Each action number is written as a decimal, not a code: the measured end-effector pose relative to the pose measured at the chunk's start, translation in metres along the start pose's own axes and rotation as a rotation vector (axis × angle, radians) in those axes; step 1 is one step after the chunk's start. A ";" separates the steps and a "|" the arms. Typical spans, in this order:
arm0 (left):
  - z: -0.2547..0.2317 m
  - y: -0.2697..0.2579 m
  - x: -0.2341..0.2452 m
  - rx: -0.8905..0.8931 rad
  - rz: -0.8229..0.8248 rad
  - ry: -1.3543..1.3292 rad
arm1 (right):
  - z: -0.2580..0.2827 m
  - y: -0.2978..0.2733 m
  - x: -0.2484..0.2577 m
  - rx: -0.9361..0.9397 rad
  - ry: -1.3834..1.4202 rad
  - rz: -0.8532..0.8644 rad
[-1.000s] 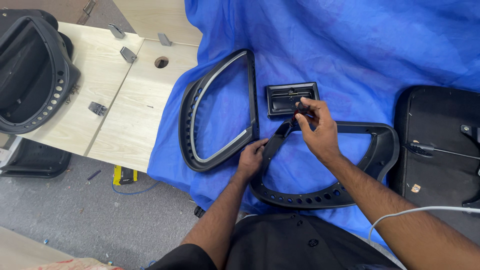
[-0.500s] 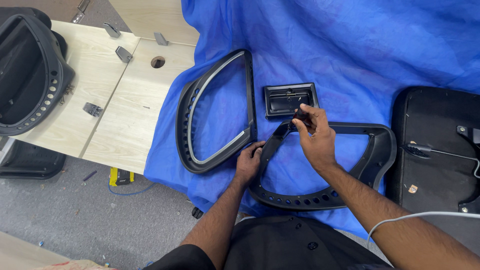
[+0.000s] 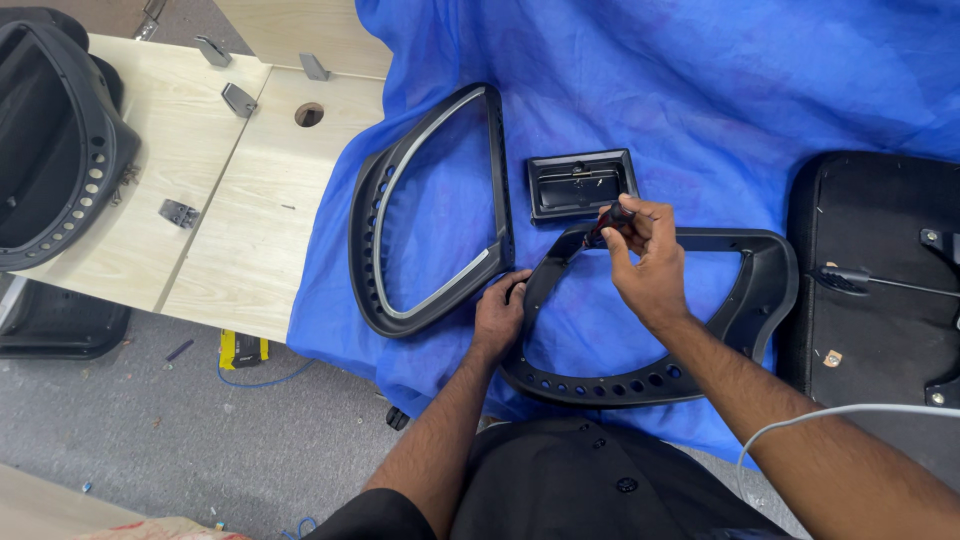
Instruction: The person attaches black plastic armrest brackets to a chair seat frame, aligning them and driving screws with a screwdriver. They then work on the chair base mechanism, threading and tightening screws by hand and with the screwdriver.
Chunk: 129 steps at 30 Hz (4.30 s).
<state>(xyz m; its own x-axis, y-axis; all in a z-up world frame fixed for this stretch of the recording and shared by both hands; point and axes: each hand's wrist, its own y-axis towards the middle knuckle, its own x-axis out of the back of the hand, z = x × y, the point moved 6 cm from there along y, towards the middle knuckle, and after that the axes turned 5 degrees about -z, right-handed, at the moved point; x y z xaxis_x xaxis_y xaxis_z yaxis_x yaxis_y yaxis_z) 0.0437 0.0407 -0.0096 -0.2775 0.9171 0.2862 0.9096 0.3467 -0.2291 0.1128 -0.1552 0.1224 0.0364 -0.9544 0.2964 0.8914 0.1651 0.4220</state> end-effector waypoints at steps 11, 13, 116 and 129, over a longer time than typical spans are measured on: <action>-0.007 0.007 0.000 -0.208 -0.084 0.018 | 0.010 0.005 -0.008 0.089 0.095 0.002; -0.003 -0.002 0.000 -0.201 -0.087 0.046 | 0.010 -0.004 -0.010 0.069 0.096 0.021; 0.010 -0.054 -0.091 -0.156 0.792 0.412 | 0.104 -0.121 0.035 -0.207 -0.236 -0.243; -0.030 -0.083 0.048 -0.578 -0.106 0.289 | 0.109 -0.119 0.015 -0.131 0.046 -0.155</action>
<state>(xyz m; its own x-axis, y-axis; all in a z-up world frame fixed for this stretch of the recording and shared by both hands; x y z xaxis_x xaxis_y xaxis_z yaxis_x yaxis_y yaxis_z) -0.0362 0.0501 0.0516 -0.3537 0.7660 0.5368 0.9240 0.1970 0.3278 -0.0424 -0.1618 0.1703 -0.0876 -0.9767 0.1958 0.9389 -0.0152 0.3438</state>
